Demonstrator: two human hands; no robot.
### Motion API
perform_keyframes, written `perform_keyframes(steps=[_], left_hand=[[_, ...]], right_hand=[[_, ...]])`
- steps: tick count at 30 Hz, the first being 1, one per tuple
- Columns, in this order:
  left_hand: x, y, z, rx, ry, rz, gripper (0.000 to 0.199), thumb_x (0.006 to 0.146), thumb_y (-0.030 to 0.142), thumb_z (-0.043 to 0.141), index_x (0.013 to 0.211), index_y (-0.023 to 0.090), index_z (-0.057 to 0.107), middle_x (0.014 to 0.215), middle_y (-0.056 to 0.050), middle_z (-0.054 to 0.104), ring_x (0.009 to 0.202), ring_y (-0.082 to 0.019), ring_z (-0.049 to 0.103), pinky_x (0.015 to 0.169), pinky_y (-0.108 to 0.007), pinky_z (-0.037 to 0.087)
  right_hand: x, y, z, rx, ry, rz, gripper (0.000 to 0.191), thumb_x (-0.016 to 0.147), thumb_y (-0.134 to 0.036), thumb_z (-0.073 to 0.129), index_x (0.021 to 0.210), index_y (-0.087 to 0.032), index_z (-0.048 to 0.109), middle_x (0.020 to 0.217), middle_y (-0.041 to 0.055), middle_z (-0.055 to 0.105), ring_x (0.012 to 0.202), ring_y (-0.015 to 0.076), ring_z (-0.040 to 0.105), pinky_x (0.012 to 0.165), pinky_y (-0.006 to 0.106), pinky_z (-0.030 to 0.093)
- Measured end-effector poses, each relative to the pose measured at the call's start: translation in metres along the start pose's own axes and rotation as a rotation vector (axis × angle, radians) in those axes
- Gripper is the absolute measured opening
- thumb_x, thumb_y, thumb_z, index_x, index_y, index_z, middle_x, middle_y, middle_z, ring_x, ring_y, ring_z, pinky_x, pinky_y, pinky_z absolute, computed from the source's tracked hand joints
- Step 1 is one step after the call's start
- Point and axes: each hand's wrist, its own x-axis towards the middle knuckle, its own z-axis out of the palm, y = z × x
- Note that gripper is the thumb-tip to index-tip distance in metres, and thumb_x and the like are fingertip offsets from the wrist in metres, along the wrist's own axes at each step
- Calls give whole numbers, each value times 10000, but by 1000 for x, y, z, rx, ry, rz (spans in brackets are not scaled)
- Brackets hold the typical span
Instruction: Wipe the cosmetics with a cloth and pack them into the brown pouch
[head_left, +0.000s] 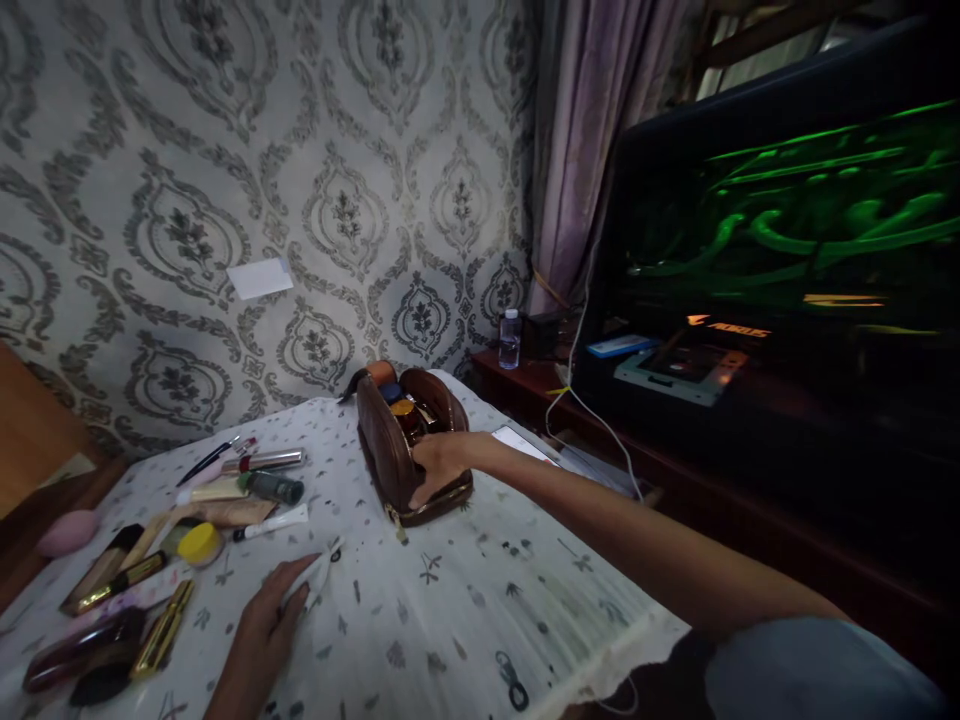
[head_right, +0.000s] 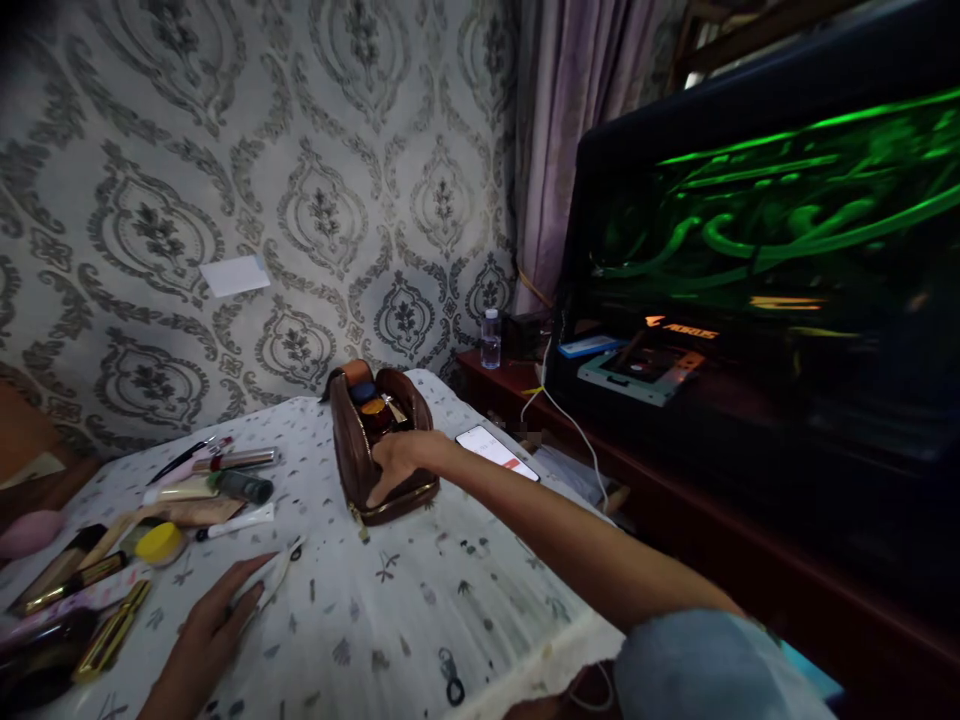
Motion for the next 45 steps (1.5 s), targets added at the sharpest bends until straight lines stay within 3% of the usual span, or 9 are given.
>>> perform_keyframes(steps=[3,7,12,16,21,27,33,39,45], left_hand=[[0,7,2,-24,39,-6,427,880,476,507,1159,239,727,1194,-76,726,1151,-280,655,1000,-426,530],[-1,16,1,-44,23,0,414,888,447,493,1157,231,721,1174,-87,727,1120,-272,666,993,-421,529],[-1,19,-1,-51,4,9,392,902,406,479,1170,227,701,1169,-82,721,1110,-253,667,967,-389,539],[-2,19,0,-28,7,2,392,914,396,458,1186,232,690,1196,-82,710,1126,-254,658,962,-385,538],[-3,20,1,-16,-18,4,384,923,374,447,1193,231,680,1204,-89,700,1130,-261,648,972,-406,527],[-4,26,1,-30,-13,26,361,930,303,437,1207,237,659,1149,-83,696,1089,-247,643,965,-401,516],[-7,30,3,-26,8,41,369,921,194,424,1216,218,645,1081,-81,676,1034,-220,630,947,-364,508],[-11,30,5,57,10,58,394,911,114,420,1230,222,624,1078,-69,644,1037,-204,604,948,-336,491],[-12,34,2,124,-21,71,423,885,62,430,1228,230,610,1039,-60,610,1012,-200,598,900,-309,492]], right_hand=[[-17,-5,3,-161,11,-44,544,733,-545,742,1010,-77,739,1073,180,722,966,310,696,774,330,514],[-41,-12,26,-336,179,-118,383,810,-363,718,1019,-43,708,1039,198,706,997,316,671,891,374,488],[-50,-9,52,-381,355,-163,482,778,-336,772,1129,-40,626,1065,195,684,1036,316,647,985,419,446],[-46,-7,60,-376,380,-148,567,764,-344,792,1201,-42,593,1094,210,682,1055,320,652,1049,446,411],[-55,-17,68,-401,436,-111,736,764,-345,789,1358,-20,501,1295,279,600,1222,375,579,1043,461,443],[-66,-20,74,-458,436,-100,715,836,-340,707,1411,-4,447,1391,268,545,1311,361,520,1062,444,456],[-54,-18,79,-496,631,-213,458,903,-324,593,1289,-79,580,1266,222,637,1166,343,616,972,477,511],[-30,-43,72,-411,859,-256,334,920,-345,555,1146,-130,674,1098,197,654,1031,338,624,857,474,532],[3,-86,80,-161,786,-379,255,928,-301,546,1063,-149,699,1014,142,680,961,280,621,839,409,535]])
